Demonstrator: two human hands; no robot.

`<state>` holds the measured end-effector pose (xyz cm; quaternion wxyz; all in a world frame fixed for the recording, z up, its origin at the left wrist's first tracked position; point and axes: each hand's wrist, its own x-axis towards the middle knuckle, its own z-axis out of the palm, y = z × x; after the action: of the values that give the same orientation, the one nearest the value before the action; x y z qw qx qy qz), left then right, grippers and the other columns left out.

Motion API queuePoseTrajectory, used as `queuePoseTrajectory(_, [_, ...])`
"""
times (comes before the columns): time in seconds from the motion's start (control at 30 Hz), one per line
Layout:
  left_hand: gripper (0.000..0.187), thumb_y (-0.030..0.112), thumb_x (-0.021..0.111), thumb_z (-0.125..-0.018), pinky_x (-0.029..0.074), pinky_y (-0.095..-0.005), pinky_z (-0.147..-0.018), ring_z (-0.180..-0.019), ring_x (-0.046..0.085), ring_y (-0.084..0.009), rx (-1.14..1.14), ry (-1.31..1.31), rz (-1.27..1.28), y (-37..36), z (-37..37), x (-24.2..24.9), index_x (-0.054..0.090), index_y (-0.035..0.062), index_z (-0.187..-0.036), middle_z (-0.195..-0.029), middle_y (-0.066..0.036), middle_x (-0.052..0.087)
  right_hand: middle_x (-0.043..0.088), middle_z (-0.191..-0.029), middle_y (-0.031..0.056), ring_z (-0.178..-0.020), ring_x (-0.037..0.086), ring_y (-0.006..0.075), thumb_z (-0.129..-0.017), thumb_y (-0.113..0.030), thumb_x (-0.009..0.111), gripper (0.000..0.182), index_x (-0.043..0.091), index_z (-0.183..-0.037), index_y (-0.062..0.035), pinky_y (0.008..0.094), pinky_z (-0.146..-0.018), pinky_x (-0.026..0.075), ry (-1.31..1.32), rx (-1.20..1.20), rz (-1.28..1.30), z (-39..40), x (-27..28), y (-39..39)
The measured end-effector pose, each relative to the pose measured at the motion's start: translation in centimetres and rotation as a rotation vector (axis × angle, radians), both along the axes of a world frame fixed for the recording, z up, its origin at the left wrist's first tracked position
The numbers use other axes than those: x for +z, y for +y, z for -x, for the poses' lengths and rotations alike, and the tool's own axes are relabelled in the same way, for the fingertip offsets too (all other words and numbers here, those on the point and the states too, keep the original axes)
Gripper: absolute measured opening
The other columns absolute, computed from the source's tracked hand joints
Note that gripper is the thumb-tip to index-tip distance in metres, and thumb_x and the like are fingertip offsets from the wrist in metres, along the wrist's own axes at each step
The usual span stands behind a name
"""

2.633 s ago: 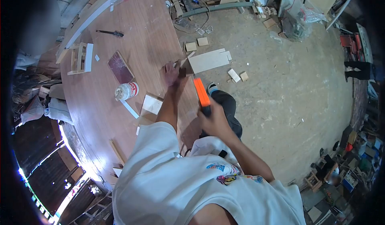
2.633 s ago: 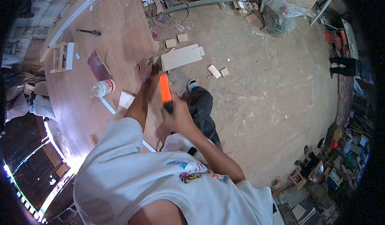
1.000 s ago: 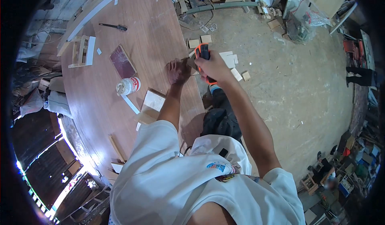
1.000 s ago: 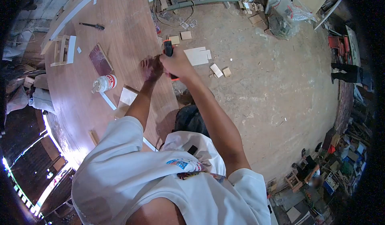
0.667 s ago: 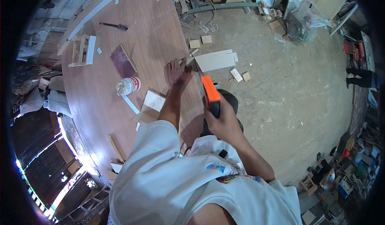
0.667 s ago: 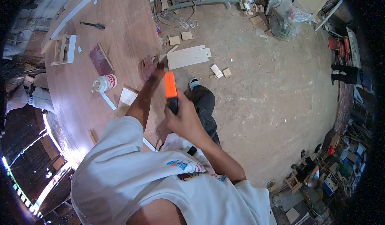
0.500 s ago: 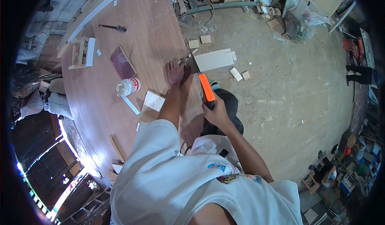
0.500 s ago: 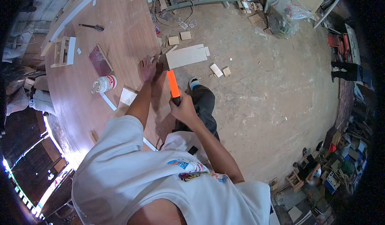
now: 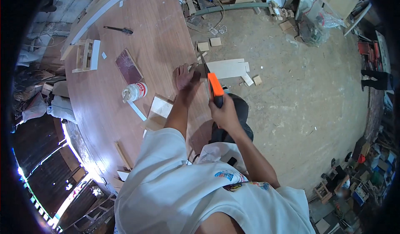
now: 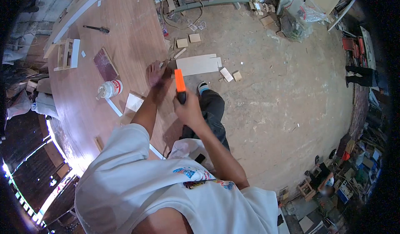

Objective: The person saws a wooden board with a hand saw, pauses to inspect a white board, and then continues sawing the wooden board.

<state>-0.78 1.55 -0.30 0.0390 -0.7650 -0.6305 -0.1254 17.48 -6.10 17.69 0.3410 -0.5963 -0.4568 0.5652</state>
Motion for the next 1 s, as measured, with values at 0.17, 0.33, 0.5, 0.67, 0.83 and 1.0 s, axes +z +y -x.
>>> queuePoseTrajectory(0.17, [0.038,0.034,0.063,-0.074,0.041,-0.0471,-0.088,-0.095,0.053,-0.0316,0.069,-0.195,-0.004,-0.1,-1.1,2.0,0.064,0.0217,-0.11,-0.098,-0.011,0.054,0.048,-0.058,-0.0001,-0.044,0.047,0.0089,-0.086,-0.011,0.058,0.015,0.05,-0.094,-0.0024,0.0267,-0.039,0.038,0.272,-0.007,0.292,-0.3,4.2,6.9])
queuePoseTrajectory(0.33, [0.04,0.035,0.062,-0.073,0.039,-0.0499,-0.09,-0.096,0.053,-0.0329,0.114,-0.176,0.015,0.2,-1.0,1.6,0.064,0.023,-0.111,-0.099,-0.013,0.054,0.048,-0.066,0.0049,-0.062,0.05,0.0118,-0.084,-0.007,0.053,0.01,0.049,-0.091,-0.0001,0.0303,-0.055,0.042,0.112,0.101,0.185,0.2,5.1,5.8])
queuePoseTrajectory(0.5, [0.048,0.037,0.064,-0.069,0.038,-0.0509,-0.092,-0.097,0.052,-0.0334,0.151,-0.102,-0.043,0.0,-1.0,-0.3,0.061,0.0246,-0.116,-0.103,-0.014,0.053,0.05,-0.073,0.0067,-0.07,0.047,0.0109,-0.082,-0.004,0.053,0.013,0.05,-0.094,0.0011,0.0287,-0.062,0.041,0.088,0.149,0.15,-1.8,13.1,0.9])
queuePoseTrajectory(0.67, [0.039,0.024,0.057,-0.08,0.042,-0.0449,-0.091,-0.1,0.051,-0.0296,0.13,0.026,0.077,0.5,0.3,-2.5,0.058,0.0264,-0.119,-0.106,-0.011,0.051,0.052,-0.073,0.0106,-0.071,0.048,0.0113,-0.078,0.001,0.054,0.019,0.051,-0.096,0.0023,0.0281,-0.064,0.042,0.073,0.125,0.106,-2.5,10.8,-2.7])
queuePoseTrajectory(0.83, [0.036,0.023,0.053,-0.083,0.043,-0.0425,-0.09,-0.1,0.051,-0.0266,0.12,0.072,-0.025,0.6,0.4,-2.7,0.058,0.0277,-0.118,-0.104,-0.009,0.051,0.05,-0.072,0.0078,-0.069,0.048,0.0121,-0.077,0.002,0.054,0.013,0.053,-0.09,0.0009,0.0273,-0.065,0.042,-0.022,0.149,-0.039,-0.7,0.7,-1.3])
queuePoseTrajectory(1.0, [0.035,0.024,0.053,-0.083,0.042,-0.0438,-0.091,-0.1,0.05,-0.0256,0.146,0.022,0.064,-0.3,0.1,-2.5,0.059,0.0277,-0.117,-0.104,-0.007,0.051,0.052,-0.074,0.0094,-0.071,0.051,0.014,-0.076,0.003,0.055,0.018,0.053,-0.094,0.0016,0.0281,-0.067,0.044,0.006,0.097,-0.047,-1.4,9.0,-4.1])
